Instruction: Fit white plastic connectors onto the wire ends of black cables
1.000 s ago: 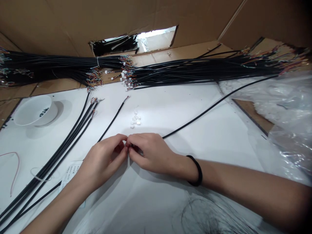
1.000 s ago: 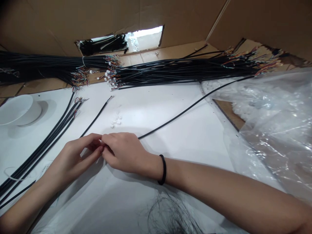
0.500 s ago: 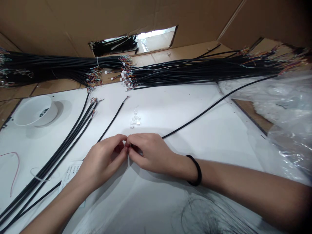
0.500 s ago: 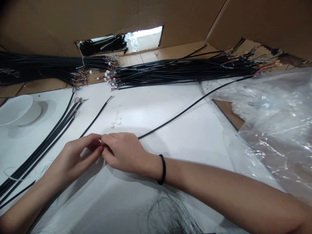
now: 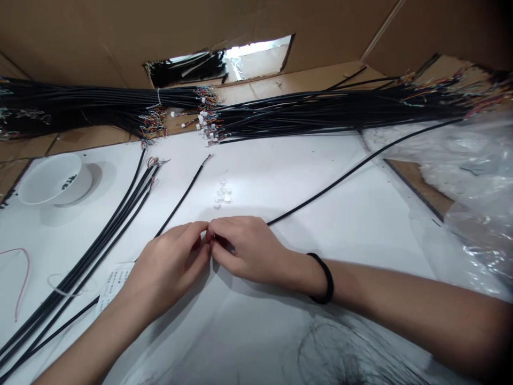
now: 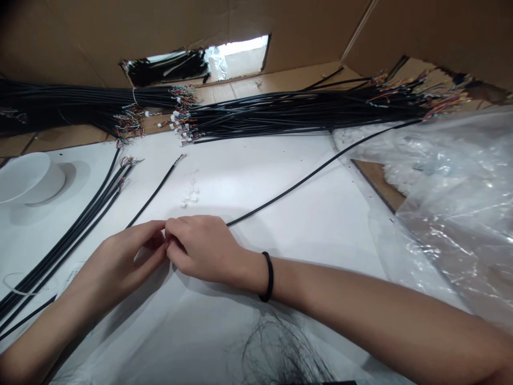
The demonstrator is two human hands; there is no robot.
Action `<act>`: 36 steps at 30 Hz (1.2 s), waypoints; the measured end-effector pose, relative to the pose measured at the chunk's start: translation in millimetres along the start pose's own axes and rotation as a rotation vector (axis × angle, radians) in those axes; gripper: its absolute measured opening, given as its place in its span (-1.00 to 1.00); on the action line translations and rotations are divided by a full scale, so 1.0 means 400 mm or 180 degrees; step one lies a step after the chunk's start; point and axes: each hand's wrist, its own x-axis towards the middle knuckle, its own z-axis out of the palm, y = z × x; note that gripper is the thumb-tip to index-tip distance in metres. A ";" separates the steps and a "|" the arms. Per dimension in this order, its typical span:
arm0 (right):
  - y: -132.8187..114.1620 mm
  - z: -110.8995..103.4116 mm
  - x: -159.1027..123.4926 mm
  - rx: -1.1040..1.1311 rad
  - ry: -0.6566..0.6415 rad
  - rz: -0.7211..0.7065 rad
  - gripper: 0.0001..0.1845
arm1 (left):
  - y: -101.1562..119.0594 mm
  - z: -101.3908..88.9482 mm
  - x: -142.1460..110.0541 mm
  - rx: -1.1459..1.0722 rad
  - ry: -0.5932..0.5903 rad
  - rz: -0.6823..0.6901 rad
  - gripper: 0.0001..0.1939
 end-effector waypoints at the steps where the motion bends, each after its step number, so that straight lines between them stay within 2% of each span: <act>1: 0.000 0.000 0.000 0.0003 0.0002 -0.0005 -0.90 | 0.001 0.000 -0.001 0.0143 0.0019 0.0031 -0.96; 4: 0.000 -0.001 0.000 0.0012 -0.0001 -0.0012 -0.91 | 0.002 0.002 -0.002 0.0362 0.0063 0.0114 -0.97; 9: 0.002 0.001 0.001 0.0021 0.0018 -0.0011 -0.90 | -0.004 0.006 0.003 0.0306 0.0025 0.0116 -0.95; 14: 0.002 0.001 -0.002 0.0086 0.0070 -0.0050 -0.89 | -0.007 0.006 0.008 -0.0073 -0.0082 -0.0079 -0.92; 21: 0.003 0.001 -0.004 0.0260 0.0112 -0.0075 -0.88 | -0.006 0.009 0.007 -0.0529 -0.0029 -0.0329 -0.85; 36: 0.005 0.006 -0.006 0.0366 0.0462 -0.0301 -0.85 | -0.011 0.009 0.011 -0.1213 0.0130 -0.0338 -0.88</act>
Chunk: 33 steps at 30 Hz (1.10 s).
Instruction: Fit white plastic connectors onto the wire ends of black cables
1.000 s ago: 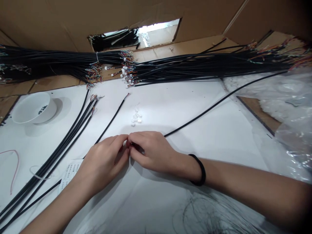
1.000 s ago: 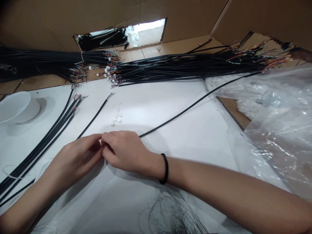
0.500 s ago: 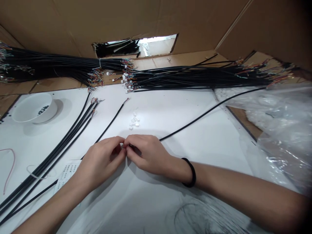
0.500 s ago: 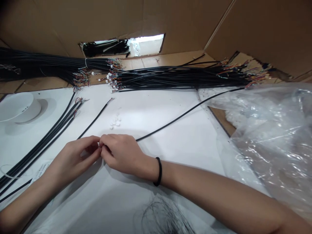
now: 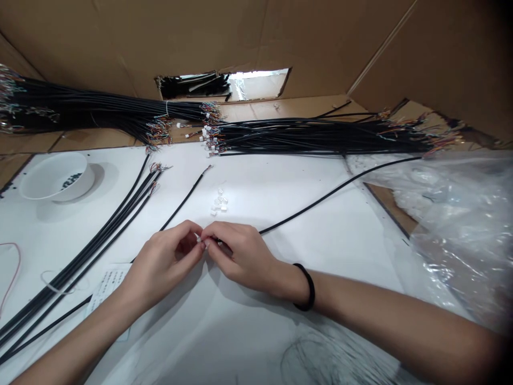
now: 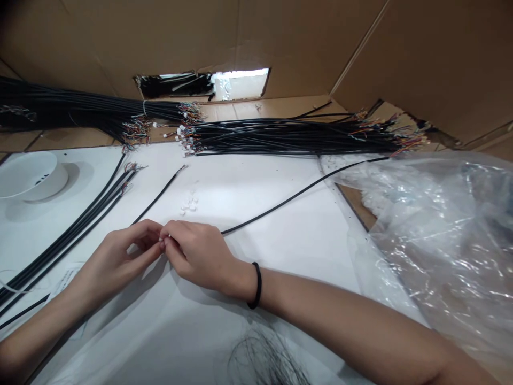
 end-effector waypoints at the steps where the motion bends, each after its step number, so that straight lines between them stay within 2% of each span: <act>1: 0.000 0.000 -0.001 -0.0007 0.0032 -0.0034 -0.85 | 0.000 0.000 0.000 -0.0041 0.0017 0.0009 -0.88; 7: 0.003 0.002 -0.006 -0.0003 0.0186 -0.0231 -0.86 | -0.005 0.006 0.005 -0.0760 0.0215 0.0086 -0.90; 16: 0.000 0.000 -0.005 0.0118 0.0362 -0.0305 -0.84 | -0.013 0.005 0.013 -0.2111 0.0265 -0.0422 -0.86; 20: -0.004 -0.003 -0.003 0.0204 0.0392 -0.0278 -0.85 | -0.017 0.010 0.010 -0.2571 0.0307 -0.0509 -0.86; 25: -0.005 -0.003 -0.004 0.0269 0.0481 -0.0320 -0.84 | -0.013 0.015 0.007 -0.2770 0.0377 -0.0413 -0.82; 33: 0.000 0.000 -0.004 0.0283 0.0646 -0.0314 -0.83 | 0.007 0.030 -0.001 -0.2504 0.0415 -0.0444 -0.71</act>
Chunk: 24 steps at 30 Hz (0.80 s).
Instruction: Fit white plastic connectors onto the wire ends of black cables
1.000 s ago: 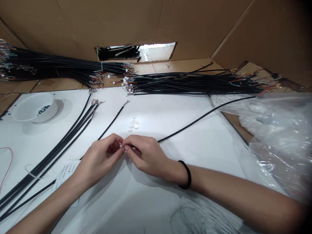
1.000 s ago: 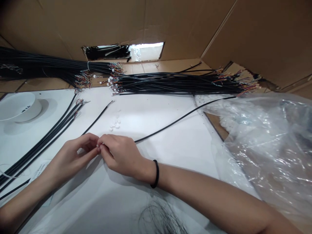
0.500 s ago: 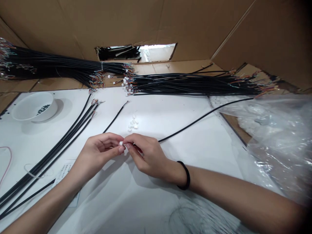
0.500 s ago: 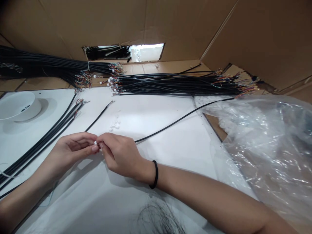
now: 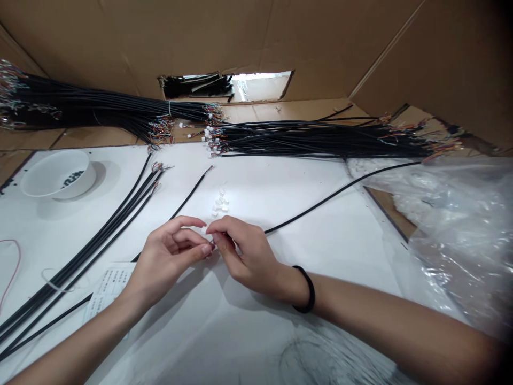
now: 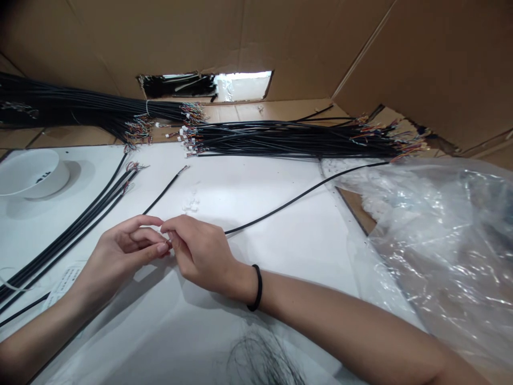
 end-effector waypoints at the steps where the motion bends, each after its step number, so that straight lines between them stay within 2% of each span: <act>1: 0.001 0.000 0.000 -0.0018 0.0000 -0.0008 -0.83 | 0.002 0.003 -0.002 0.0043 0.0049 0.0005 -0.68; 6: 0.006 0.003 -0.001 -0.0049 0.0032 -0.0068 -0.82 | 0.017 0.015 -0.013 0.0208 0.0181 0.0023 -0.61; 17: 0.006 0.003 0.000 0.0078 0.0013 -0.0044 -0.79 | 0.006 0.007 -0.007 -0.0011 -0.0080 0.0122 -0.75; 24: 0.004 0.002 0.001 0.0089 0.0018 -0.0109 -0.78 | 0.002 0.000 -0.008 -0.0023 -0.0039 0.0204 -0.77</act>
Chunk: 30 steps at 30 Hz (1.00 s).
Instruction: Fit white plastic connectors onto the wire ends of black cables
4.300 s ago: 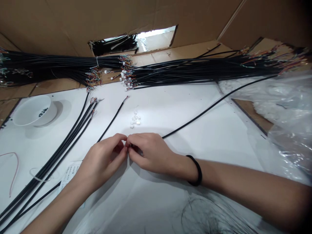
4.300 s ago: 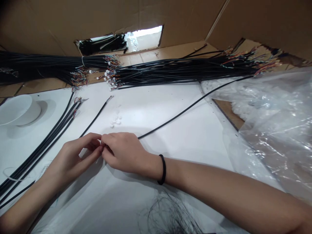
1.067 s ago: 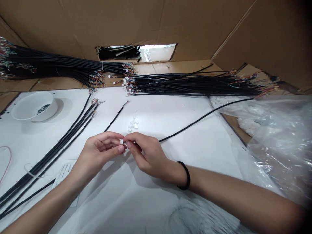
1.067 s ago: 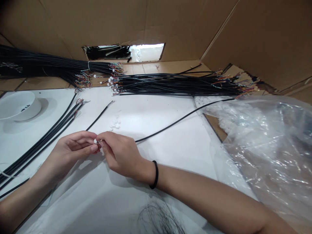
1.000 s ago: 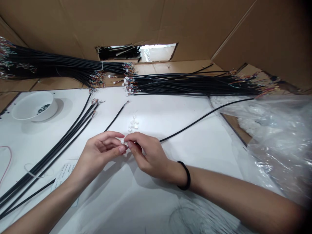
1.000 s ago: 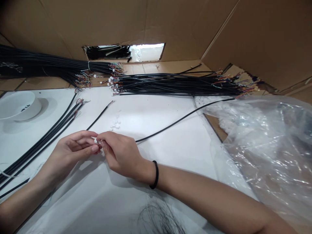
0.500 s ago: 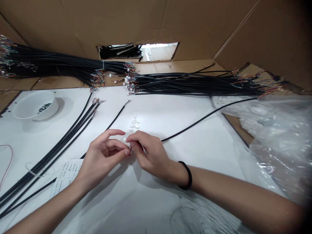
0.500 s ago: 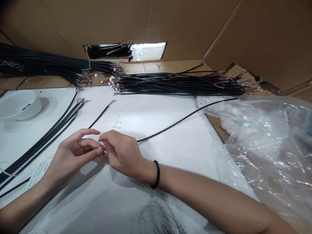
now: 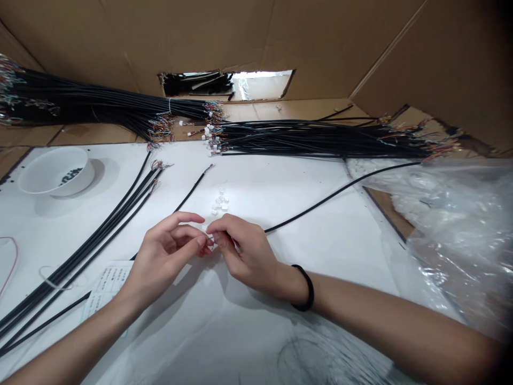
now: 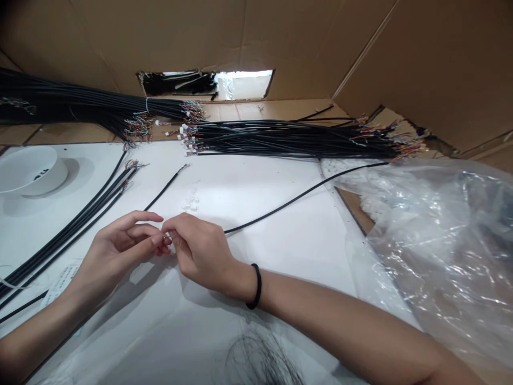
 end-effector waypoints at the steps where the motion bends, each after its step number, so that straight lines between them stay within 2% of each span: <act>1: 0.000 0.000 0.001 -0.0005 0.0000 -0.0011 -0.78 | 0.000 -0.001 0.000 0.0001 0.0003 -0.0003 -0.77; 12: -0.001 -0.001 -0.001 -0.0057 -0.0045 -0.0010 -0.78 | 0.001 -0.002 0.003 0.0137 -0.0026 0.0028 -0.88; 23: 0.002 0.001 -0.004 -0.0031 -0.0134 -0.0106 -0.77 | 0.021 0.002 0.000 0.0325 -0.0043 0.0041 -0.93; 30: 0.001 -0.001 -0.003 -0.0001 -0.0099 -0.0070 -0.77 | 0.014 0.001 -0.001 0.0290 -0.0060 0.0052 -0.92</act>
